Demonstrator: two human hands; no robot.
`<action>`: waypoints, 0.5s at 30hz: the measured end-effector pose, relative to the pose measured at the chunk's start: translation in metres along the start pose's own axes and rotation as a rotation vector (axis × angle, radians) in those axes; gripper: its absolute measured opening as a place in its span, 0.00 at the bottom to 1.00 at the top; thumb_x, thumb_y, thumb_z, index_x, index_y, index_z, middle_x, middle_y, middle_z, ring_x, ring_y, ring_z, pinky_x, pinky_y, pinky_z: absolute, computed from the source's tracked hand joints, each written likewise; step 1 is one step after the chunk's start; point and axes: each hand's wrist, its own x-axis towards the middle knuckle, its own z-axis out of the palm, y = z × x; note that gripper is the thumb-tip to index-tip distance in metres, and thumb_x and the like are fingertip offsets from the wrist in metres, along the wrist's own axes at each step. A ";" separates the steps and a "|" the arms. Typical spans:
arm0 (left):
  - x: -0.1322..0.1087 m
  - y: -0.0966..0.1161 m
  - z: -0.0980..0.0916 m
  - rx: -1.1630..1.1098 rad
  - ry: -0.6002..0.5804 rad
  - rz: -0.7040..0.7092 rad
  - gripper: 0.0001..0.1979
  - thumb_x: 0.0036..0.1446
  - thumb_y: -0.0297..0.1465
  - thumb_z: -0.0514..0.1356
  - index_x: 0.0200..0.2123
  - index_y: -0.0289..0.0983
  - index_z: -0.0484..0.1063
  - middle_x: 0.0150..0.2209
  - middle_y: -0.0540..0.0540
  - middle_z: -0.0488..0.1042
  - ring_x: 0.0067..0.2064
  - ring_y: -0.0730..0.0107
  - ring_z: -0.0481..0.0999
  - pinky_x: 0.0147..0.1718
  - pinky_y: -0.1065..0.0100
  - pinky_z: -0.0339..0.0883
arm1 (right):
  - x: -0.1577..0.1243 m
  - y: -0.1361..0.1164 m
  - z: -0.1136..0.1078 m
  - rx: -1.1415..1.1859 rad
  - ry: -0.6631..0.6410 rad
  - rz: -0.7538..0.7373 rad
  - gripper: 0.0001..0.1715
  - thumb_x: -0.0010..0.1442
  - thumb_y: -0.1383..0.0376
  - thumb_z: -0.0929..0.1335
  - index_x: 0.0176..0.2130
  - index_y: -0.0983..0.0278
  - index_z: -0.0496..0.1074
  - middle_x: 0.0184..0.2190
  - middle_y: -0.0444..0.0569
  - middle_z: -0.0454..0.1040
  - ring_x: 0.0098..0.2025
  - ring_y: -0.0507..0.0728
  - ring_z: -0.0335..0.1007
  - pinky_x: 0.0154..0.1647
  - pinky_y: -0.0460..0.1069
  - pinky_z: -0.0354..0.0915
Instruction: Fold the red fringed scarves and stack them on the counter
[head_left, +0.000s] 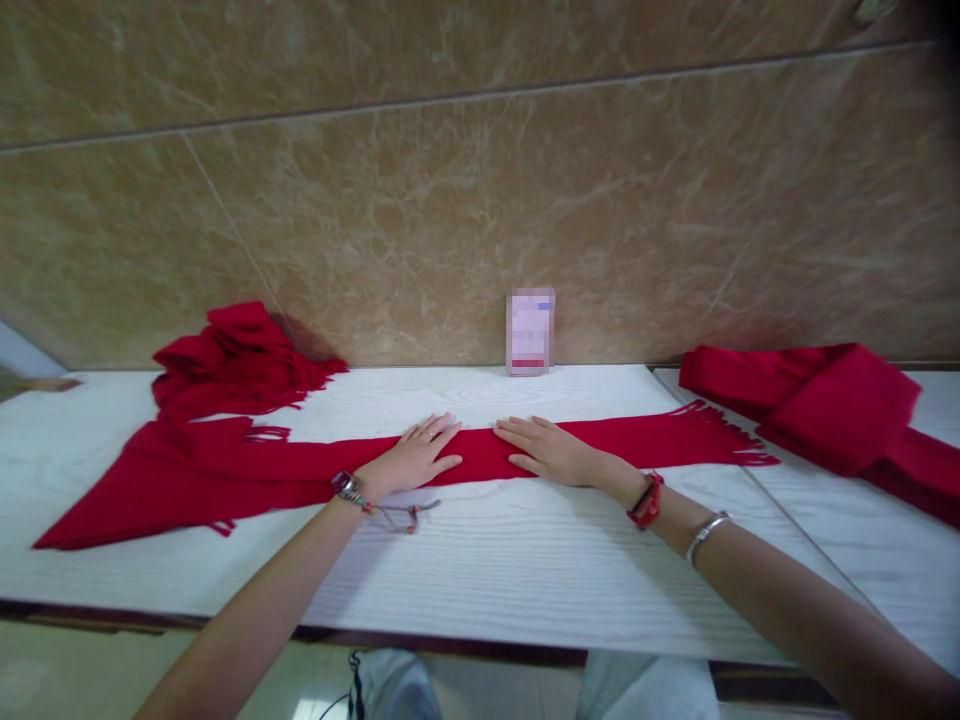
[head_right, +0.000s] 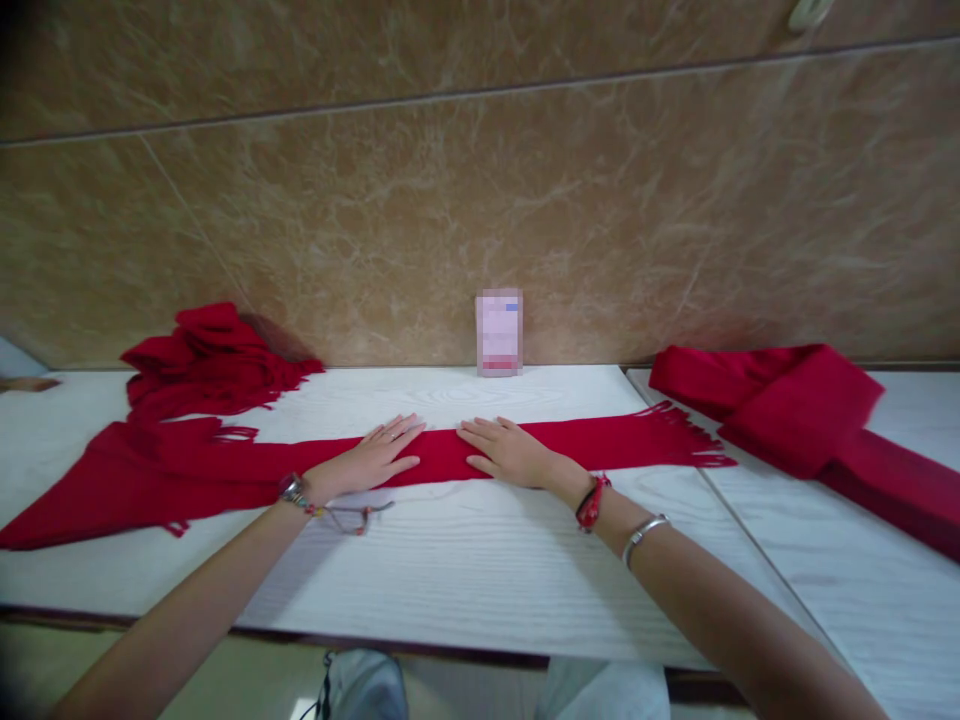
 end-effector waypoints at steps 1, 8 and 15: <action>-0.007 -0.011 -0.001 0.002 0.005 0.024 0.28 0.63 0.43 0.45 0.62 0.38 0.48 0.65 0.41 0.44 0.65 0.62 0.42 0.59 0.57 0.43 | 0.000 0.000 0.000 0.004 -0.001 -0.001 0.28 0.65 0.56 0.55 0.62 0.60 0.52 0.61 0.52 0.55 0.62 0.60 0.49 0.59 0.61 0.50; -0.056 -0.057 -0.023 -0.077 0.158 -0.050 0.29 0.60 0.43 0.49 0.61 0.36 0.52 0.63 0.41 0.51 0.62 0.65 0.51 0.59 0.63 0.48 | -0.002 -0.008 -0.009 -0.011 0.144 -0.128 0.24 0.63 0.61 0.59 0.58 0.60 0.61 0.59 0.52 0.60 0.62 0.60 0.50 0.61 0.63 0.45; -0.108 -0.071 -0.029 -0.066 0.120 -0.051 0.19 0.56 0.30 0.50 0.50 0.40 0.69 0.55 0.46 0.64 0.55 0.66 0.64 0.55 0.65 0.56 | -0.005 -0.025 -0.008 0.046 0.144 -0.237 0.21 0.62 0.61 0.61 0.54 0.61 0.66 0.53 0.51 0.68 0.54 0.57 0.63 0.56 0.54 0.61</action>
